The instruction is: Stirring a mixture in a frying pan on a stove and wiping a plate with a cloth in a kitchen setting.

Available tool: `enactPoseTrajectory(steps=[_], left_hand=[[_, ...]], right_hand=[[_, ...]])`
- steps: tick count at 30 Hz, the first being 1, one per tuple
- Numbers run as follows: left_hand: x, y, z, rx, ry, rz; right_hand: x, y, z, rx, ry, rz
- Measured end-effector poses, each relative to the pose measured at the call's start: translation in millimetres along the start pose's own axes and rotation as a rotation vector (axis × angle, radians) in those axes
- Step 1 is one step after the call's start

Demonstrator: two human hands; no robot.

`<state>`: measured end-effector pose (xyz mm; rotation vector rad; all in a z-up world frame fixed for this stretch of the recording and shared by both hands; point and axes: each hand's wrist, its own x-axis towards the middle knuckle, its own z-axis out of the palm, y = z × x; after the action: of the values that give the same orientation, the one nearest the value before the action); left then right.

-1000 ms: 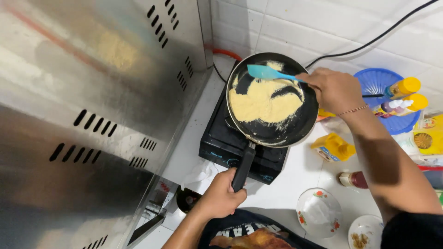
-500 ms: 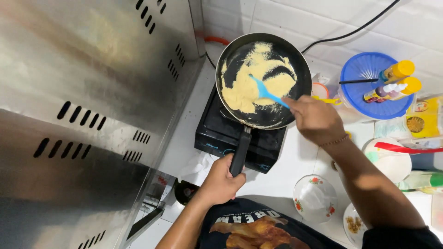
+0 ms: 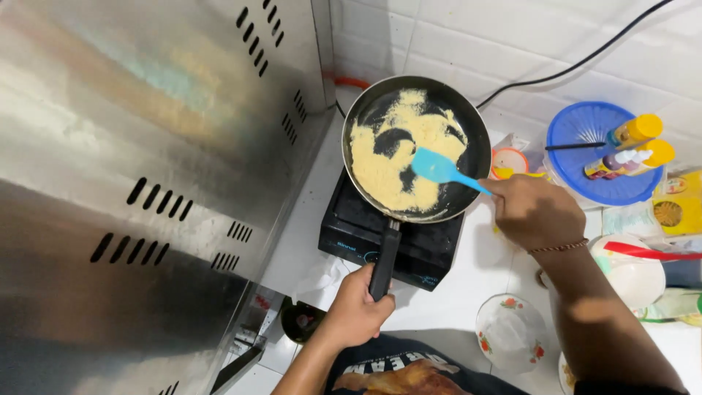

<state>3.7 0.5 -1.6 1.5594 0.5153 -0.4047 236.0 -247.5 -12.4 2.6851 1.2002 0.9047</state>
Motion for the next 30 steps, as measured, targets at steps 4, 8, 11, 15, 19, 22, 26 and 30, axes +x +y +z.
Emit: enactPoseTrajectory(steps=[4,8,11,15,19,22,26,30], left_hand=[[-2,-5,0,0.011,-0.041,-0.029],[5,-6,-1,-0.037,-0.008,0.012],[7,-7,-2,-0.067,-0.009,0.005],[9,-7,1,-0.078,0.001,-0.007],[5,-10,2,-0.082,0.004,-0.017],[6,-13,-2,-0.107,-0.018,-0.005],[-3,-16,5,-0.072,-0.042,-0.027],[-17,-5,-1,-0.054,-0.046,-0.089]], right_hand=[[43,-25,-8,0.211,-0.697,0.358],[4,-26,-9,0.146,-0.34,0.146],[-14,2,20,-0.192,0.029,0.095],[17,-9,51,0.237,-0.531,0.393],[1,-23,8,0.301,-0.555,0.348],[-2,-3,26,-0.211,0.076,0.131],[30,-30,26,0.2,-0.626,0.416],[4,-35,-11,0.174,0.012,-0.019]])
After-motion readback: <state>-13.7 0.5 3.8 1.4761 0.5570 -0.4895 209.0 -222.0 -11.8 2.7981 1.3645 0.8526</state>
